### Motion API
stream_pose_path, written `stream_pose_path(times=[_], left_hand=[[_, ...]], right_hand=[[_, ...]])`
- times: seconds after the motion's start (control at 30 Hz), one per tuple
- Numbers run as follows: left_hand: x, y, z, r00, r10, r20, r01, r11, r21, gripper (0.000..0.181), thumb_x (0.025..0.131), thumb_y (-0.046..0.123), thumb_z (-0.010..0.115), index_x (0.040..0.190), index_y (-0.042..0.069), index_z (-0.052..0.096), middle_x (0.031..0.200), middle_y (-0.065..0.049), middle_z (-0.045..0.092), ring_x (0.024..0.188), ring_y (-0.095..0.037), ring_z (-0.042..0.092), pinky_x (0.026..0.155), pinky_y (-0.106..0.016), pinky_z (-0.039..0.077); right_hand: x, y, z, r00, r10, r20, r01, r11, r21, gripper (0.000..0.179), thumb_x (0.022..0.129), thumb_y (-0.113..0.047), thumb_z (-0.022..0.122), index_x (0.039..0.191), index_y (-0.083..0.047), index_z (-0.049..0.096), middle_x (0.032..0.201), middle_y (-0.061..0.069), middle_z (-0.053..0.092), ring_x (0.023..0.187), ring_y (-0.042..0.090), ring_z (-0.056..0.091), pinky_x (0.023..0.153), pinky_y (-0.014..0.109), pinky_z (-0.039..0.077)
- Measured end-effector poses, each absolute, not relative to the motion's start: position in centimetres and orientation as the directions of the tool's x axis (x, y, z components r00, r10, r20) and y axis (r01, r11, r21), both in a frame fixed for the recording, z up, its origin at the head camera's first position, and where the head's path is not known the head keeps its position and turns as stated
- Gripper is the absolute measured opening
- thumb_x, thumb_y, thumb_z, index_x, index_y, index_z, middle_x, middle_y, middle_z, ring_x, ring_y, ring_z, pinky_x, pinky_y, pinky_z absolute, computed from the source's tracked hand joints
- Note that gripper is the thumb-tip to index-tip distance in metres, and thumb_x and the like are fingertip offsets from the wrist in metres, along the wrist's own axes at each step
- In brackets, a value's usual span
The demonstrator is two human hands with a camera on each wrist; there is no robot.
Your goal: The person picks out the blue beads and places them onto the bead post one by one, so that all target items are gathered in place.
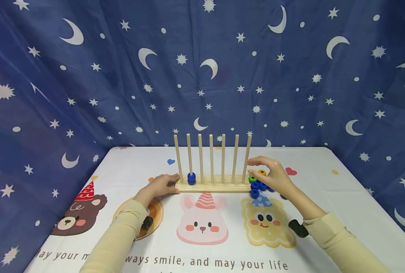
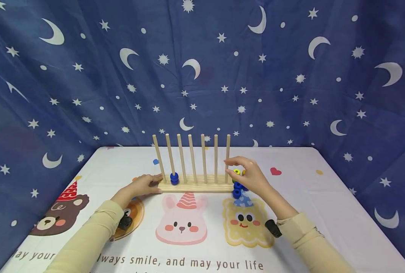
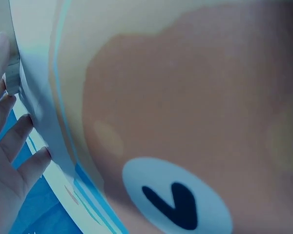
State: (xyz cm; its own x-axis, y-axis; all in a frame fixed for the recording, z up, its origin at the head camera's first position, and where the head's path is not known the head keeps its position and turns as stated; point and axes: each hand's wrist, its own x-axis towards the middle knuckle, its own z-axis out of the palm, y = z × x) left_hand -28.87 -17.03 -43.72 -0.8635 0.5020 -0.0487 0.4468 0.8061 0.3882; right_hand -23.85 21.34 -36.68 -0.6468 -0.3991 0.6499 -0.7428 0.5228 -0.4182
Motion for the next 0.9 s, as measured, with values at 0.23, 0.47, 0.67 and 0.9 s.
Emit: stream_pose_path(times=[0.23,0.47,0.67,0.9], left_hand=[[-28.8,-17.1,-43.7,-0.86,0.508,-0.042,0.448,0.794,0.41,0.061,0.082,0.029,0.072,0.132,-0.001,0.052,0.139,-0.018,0.049,0.126,-0.043,0.046,0.104,-0.051,0.039],[-28.7,-17.0,-43.7,-0.871,0.488,-0.061,0.421,0.804,0.419,0.061,0.083,0.029,0.07,0.133,0.0,0.051,0.14,-0.015,0.048,0.127,-0.041,0.046,0.104,-0.05,0.04],[-28.8,-16.8,-43.8,-0.864,0.5,-0.058,0.439,0.805,0.398,0.06,0.084,0.03,0.07,0.132,0.0,0.052,0.14,-0.015,0.048,0.127,-0.041,0.046,0.105,-0.051,0.039],[-28.7,-16.8,-43.6,-0.88,0.468,-0.075,0.404,0.823,0.399,0.061,0.083,0.032,0.07,0.133,0.002,0.052,0.142,-0.014,0.046,0.129,-0.043,0.043,0.107,-0.053,0.036]], right_hand=[[-23.9,22.1,-38.0,-0.69,-0.445,0.571,-0.715,0.541,-0.442,0.029,0.076,0.0,0.074,0.104,0.0,0.068,0.101,0.011,0.071,0.088,0.025,0.067,0.076,0.037,0.058],[-24.1,23.1,-39.4,-0.716,-0.504,0.483,-0.698,0.527,-0.485,0.03,0.078,-0.001,0.073,0.107,0.002,0.066,0.1,0.017,0.07,0.086,0.019,0.067,0.075,0.032,0.058],[-23.9,24.1,-40.5,-0.788,-0.508,0.348,-0.613,0.585,-0.531,0.032,0.08,-0.006,0.073,0.108,0.005,0.064,0.102,0.02,0.069,0.088,0.032,0.065,0.078,0.038,0.057],[-24.4,24.7,-40.8,-0.816,-0.521,0.25,-0.562,0.615,-0.554,0.032,0.081,-0.006,0.071,0.109,0.007,0.063,0.101,0.019,0.068,0.088,0.032,0.064,0.079,0.044,0.056]])
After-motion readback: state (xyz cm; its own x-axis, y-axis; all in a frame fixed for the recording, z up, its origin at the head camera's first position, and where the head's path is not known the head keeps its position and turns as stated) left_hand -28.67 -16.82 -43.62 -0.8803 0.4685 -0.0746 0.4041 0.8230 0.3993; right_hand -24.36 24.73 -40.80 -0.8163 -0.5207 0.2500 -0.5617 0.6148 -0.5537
